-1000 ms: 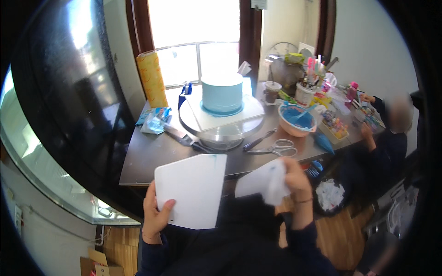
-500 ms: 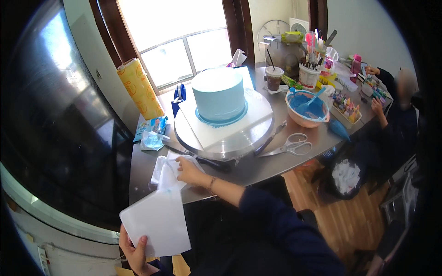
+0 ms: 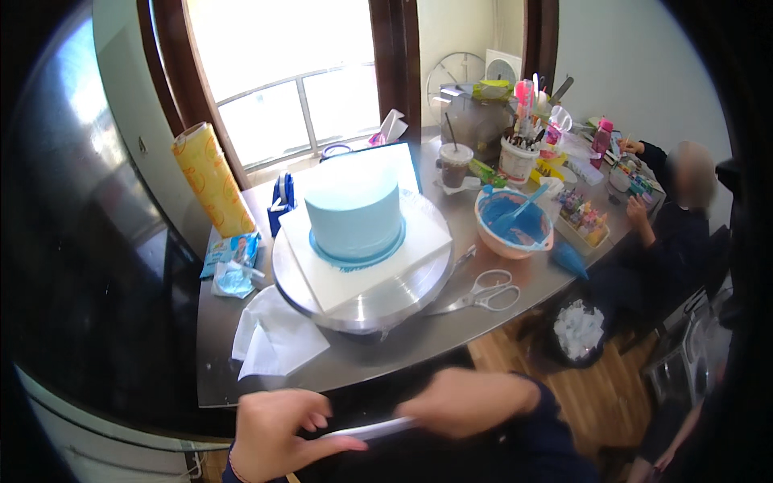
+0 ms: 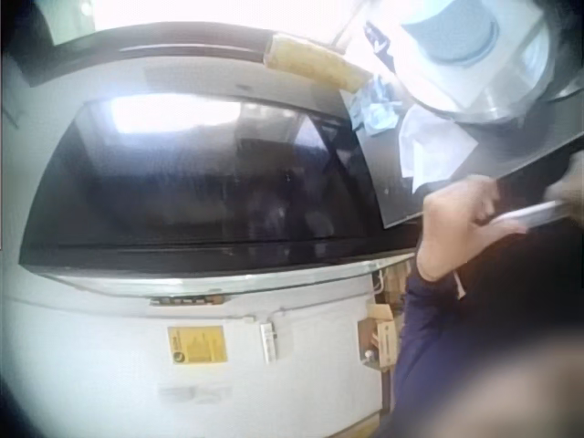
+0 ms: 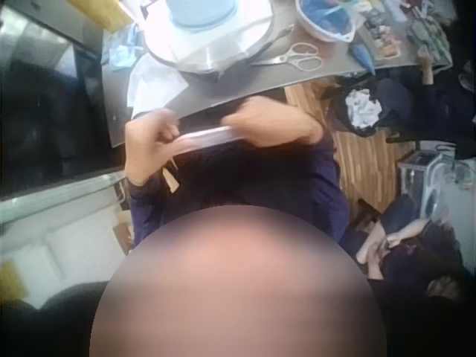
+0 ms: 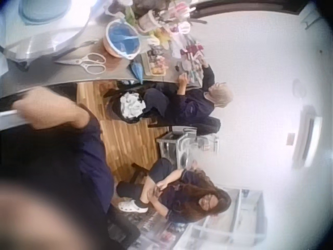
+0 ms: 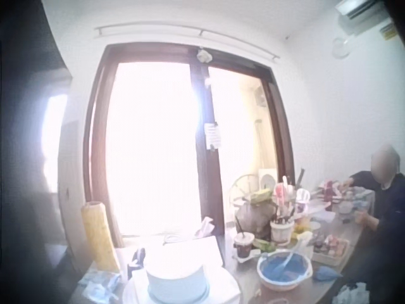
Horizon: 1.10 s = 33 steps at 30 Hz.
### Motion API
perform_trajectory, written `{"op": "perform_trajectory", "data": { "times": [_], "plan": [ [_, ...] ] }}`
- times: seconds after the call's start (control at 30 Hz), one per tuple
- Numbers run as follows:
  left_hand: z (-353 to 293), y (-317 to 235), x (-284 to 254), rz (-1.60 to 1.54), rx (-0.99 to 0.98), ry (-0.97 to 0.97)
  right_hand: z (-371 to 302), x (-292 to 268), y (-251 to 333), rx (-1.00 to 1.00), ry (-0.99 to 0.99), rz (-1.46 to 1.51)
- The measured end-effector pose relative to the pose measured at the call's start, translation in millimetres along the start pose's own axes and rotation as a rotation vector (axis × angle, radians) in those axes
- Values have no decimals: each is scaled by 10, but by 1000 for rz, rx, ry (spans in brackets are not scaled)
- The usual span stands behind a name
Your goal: The person smooths the sides of a light blue frosted cake on a turntable using a white plastic scraper and a metal spatula. They repeatedly rotate the turntable, scrape the sides, and wipe the tools to refine the frosting surface.
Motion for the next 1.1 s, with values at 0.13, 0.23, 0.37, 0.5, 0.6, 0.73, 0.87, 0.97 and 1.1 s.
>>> {"op": "perform_trajectory", "data": {
  "times": [0.13,0.23,0.37,0.5,0.6,0.73,0.87,0.97,1.1],
  "plan": [
    [42,1021,-405,-525,-177,-573,-1545,-953,-281,93,-985,417],
    [264,1779,-253,-594,-334,-670,-2156,-1198,-655,155,-1462,483],
    [555,2236,203,-854,-427,-521,-1797,-1565,-1129,125,-1598,400],
    [665,2101,253,-978,-275,-550,-1201,-1730,-1380,159,-1580,245],
    [687,1999,278,-1105,-227,-570,-914,-1751,-1377,15,-1534,218],
    [650,1935,343,-1158,-241,-579,-798,-1673,-1335,55,-1582,91],
    [651,1833,483,-1266,-212,-528,-754,-1624,-1262,84,-1606,2],
    [676,1704,611,-1314,-167,-484,-730,-1607,-1190,102,-1587,-56],
    [713,1527,833,-1311,-145,-385,-702,-1597,-1105,126,-1575,-120]
  ]
}}
Point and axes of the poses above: each hand's wrist, its own z-axis towards the middle knuckle, its own x-axis out of the palm, y = z × x, the point moved 10 cm from there along z, towards the middle knuckle, and after that the axes turned 7 degrees about y, right-handed, at the moved point
